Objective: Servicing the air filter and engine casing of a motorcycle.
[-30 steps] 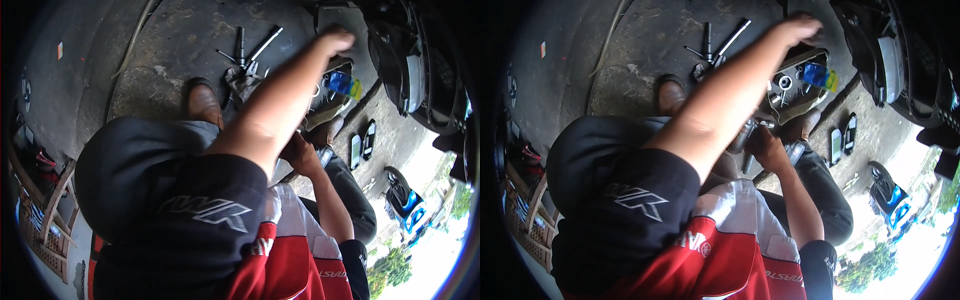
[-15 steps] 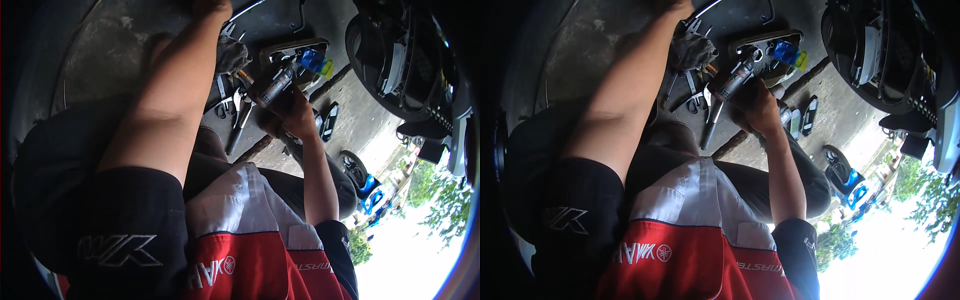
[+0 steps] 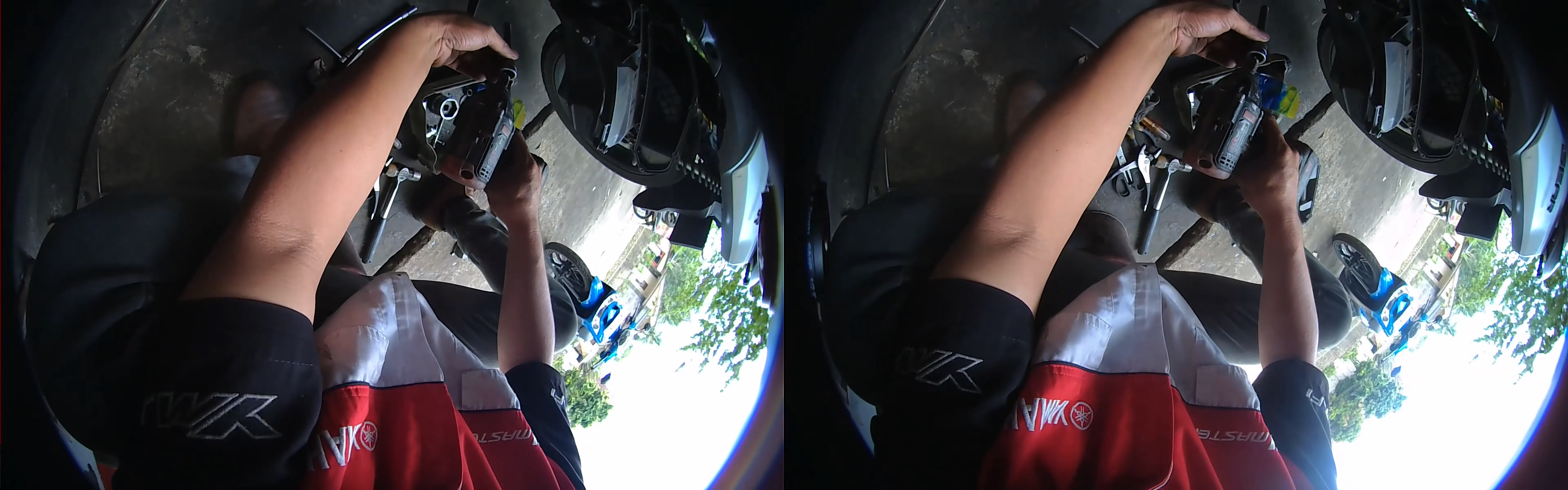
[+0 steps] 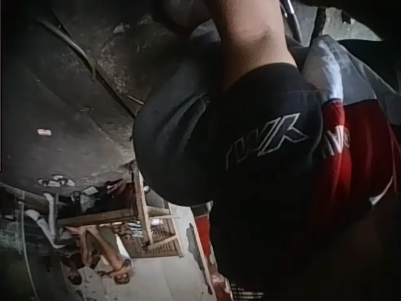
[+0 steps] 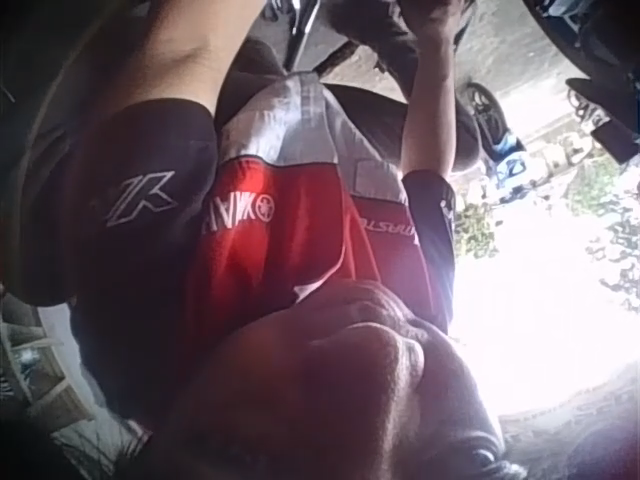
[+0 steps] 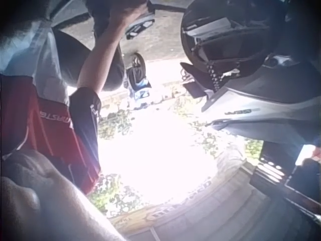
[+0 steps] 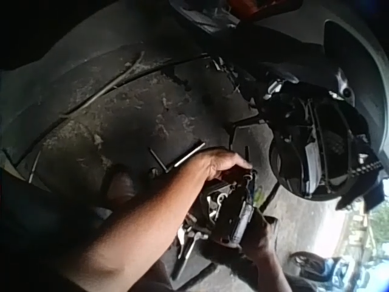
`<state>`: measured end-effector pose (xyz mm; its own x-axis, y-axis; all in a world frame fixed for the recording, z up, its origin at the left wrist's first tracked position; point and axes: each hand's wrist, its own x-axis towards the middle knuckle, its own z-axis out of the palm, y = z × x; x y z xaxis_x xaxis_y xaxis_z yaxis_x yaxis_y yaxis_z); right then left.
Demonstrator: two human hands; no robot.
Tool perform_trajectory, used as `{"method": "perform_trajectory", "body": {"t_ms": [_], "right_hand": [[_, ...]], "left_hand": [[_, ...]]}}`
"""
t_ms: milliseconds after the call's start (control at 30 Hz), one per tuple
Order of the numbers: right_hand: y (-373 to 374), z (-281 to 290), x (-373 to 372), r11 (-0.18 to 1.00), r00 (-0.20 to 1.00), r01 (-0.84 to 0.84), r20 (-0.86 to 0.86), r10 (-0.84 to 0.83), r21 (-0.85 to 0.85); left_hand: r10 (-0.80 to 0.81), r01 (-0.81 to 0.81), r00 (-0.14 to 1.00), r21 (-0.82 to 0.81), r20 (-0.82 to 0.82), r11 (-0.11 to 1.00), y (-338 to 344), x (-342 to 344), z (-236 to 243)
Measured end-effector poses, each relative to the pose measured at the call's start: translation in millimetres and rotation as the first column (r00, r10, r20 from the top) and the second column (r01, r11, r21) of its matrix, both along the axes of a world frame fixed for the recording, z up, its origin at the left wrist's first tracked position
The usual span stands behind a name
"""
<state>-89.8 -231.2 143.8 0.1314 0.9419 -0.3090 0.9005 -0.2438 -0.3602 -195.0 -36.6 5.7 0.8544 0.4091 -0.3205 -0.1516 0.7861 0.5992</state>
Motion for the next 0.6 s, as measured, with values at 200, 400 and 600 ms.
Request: {"method": "perform_trajectory", "body": {"t_ms": [200, 400, 600], "right_hand": [[3.0, -0.6, 9.6, 0.999, 1.0, -0.026, -0.001, 0.026, 0.029], [4.7, -6.1, 22.1, 0.998, 0.998, -0.063, -0.021, 0.064, 0.015], [13.4, -45.1, 40.3, 0.994, 0.994, 0.063, -0.096, -0.055, 0.089]], "left_hand": [[-0.026, 0.027, 0.999, 0.027, -0.019, 0.999, -5.5, 4.0, 2.5], [0.018, 0.008, 0.99, 0.179, -0.143, 0.984, -5.2, 15.6, 6.6], [0.097, 0.104, 0.935, 0.523, -0.342, 0.846, 7.1, 66.6, -1.9]]}}
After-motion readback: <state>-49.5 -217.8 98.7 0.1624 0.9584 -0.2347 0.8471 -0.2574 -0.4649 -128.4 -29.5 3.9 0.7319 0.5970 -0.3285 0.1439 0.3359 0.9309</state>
